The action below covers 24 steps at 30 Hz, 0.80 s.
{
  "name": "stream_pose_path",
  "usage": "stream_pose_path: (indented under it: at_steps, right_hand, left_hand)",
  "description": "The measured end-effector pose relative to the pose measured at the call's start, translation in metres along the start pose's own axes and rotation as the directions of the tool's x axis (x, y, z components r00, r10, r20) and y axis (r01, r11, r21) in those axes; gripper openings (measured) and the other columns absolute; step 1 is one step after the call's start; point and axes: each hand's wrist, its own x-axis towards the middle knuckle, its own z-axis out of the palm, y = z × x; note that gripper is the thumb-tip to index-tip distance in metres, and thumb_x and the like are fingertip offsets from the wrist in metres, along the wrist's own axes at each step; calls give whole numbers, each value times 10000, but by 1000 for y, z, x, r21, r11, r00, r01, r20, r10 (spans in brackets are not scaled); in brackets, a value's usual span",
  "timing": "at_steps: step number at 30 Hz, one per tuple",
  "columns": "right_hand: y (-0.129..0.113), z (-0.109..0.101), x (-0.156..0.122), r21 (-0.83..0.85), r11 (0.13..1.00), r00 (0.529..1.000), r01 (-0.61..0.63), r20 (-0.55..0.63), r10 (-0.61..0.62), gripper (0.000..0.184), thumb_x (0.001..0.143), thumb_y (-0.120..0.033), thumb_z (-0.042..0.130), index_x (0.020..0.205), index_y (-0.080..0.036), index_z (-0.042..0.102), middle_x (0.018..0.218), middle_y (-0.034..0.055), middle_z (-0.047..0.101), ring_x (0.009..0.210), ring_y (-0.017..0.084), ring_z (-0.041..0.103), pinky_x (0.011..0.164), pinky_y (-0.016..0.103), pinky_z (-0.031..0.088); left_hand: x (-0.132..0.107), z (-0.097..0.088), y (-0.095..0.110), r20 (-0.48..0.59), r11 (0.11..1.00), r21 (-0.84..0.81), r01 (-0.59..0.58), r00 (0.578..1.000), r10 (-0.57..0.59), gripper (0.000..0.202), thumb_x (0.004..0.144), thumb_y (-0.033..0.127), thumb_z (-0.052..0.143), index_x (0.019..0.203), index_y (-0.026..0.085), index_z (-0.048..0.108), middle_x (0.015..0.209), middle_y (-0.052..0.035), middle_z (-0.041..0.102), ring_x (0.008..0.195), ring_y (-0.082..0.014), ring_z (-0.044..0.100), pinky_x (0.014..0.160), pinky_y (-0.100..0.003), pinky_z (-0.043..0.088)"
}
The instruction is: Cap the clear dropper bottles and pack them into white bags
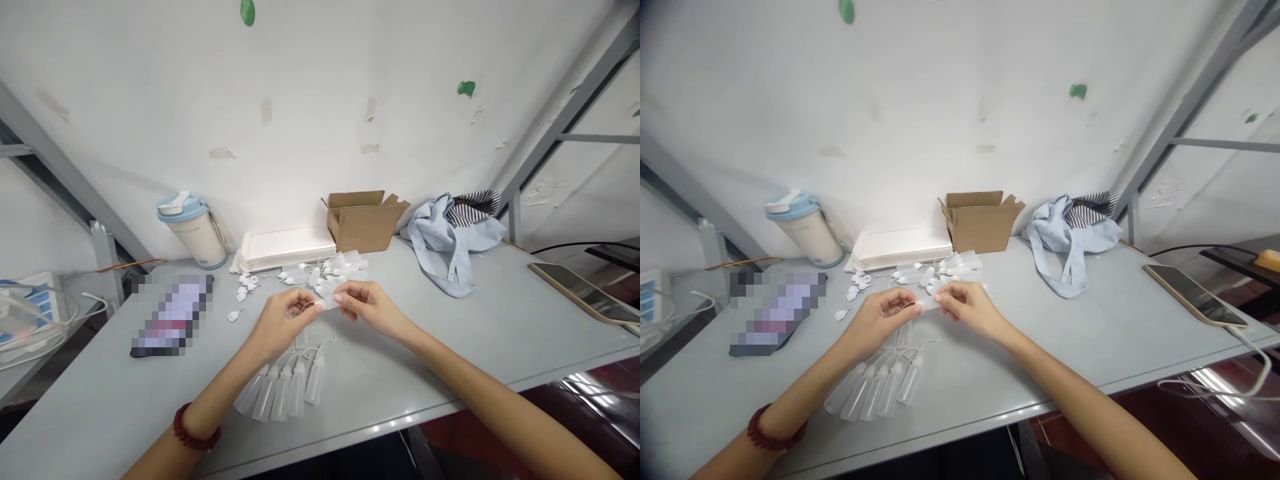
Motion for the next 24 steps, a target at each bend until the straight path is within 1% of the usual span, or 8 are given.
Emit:
stream_pose_path:
  at_steps: [3,6,11,14,16,18,21,24]
  right_hand:
    - [2,1,0,23,999,999,-40,-6,40,388,820,-496,550,639,-153,537,564,-15,530,443,74,448,470,224,347]
    - [3,2,0,46,999,1000,-17,-25,18,349,814,-483,567,715,-149,575,596,-11,548,463,81,468,493,230,367]
    - [3,4,-2,-5,996,996,86,-30,-86,301,834,-442,562,883,-150,616,648,-10,555,517,94,489,536,237,391]
    - [2,6,-4,-112,986,991,125,-36,-129,333,886,-457,468,876,-151,600,568,-36,489,478,90,442,508,231,359]
    - [3,8,-4,-187,972,987,143,-43,-153,376,913,-477,396,832,-159,578,501,-54,434,446,91,408,490,231,333]
    - [4,9,-4,-227,966,988,126,-57,-142,411,920,-498,364,737,-171,533,466,-61,399,426,91,387,482,234,318]
    - [5,9,-3,-179,982,995,62,-71,-76,431,918,-513,359,655,-187,458,459,-67,366,399,86,358,469,237,310]
    - [5,9,-3,-127,990,995,61,-69,-70,407,920,-505,364,704,-185,491,461,-67,376,410,93,368,487,239,322]
  left_hand:
    - [0,2,-3,-6,996,-84,4,1000,-5,170,760,315,631,782,147,619,743,-26,631,708,-160,591,665,-264,469]
    - [0,2,-3,-16,992,-121,37,999,-39,203,762,326,632,864,150,629,769,-33,651,713,-165,604,663,-266,482]
    - [-2,-2,3,196,992,-56,110,976,-97,311,852,383,498,765,132,660,728,-54,672,625,-146,576,602,-254,463]
    - [-4,-2,5,234,994,-28,107,967,-98,350,865,409,466,749,135,649,702,-43,654,584,-135,541,537,-235,424]
    - [-5,0,5,197,997,77,21,980,-36,341,874,380,455,704,144,634,636,-17,603,566,-127,505,519,-225,385]
    - [-7,3,2,128,960,248,-132,986,103,317,882,321,445,668,154,609,586,4,540,554,-124,459,523,-230,351]
    - [-9,7,-3,76,833,439,-337,937,340,250,887,249,436,739,157,615,624,-8,535,591,-139,450,573,-253,352]
    - [-8,6,-3,82,850,404,-339,939,335,211,884,256,455,848,164,641,691,-24,587,633,-151,492,583,-247,382]
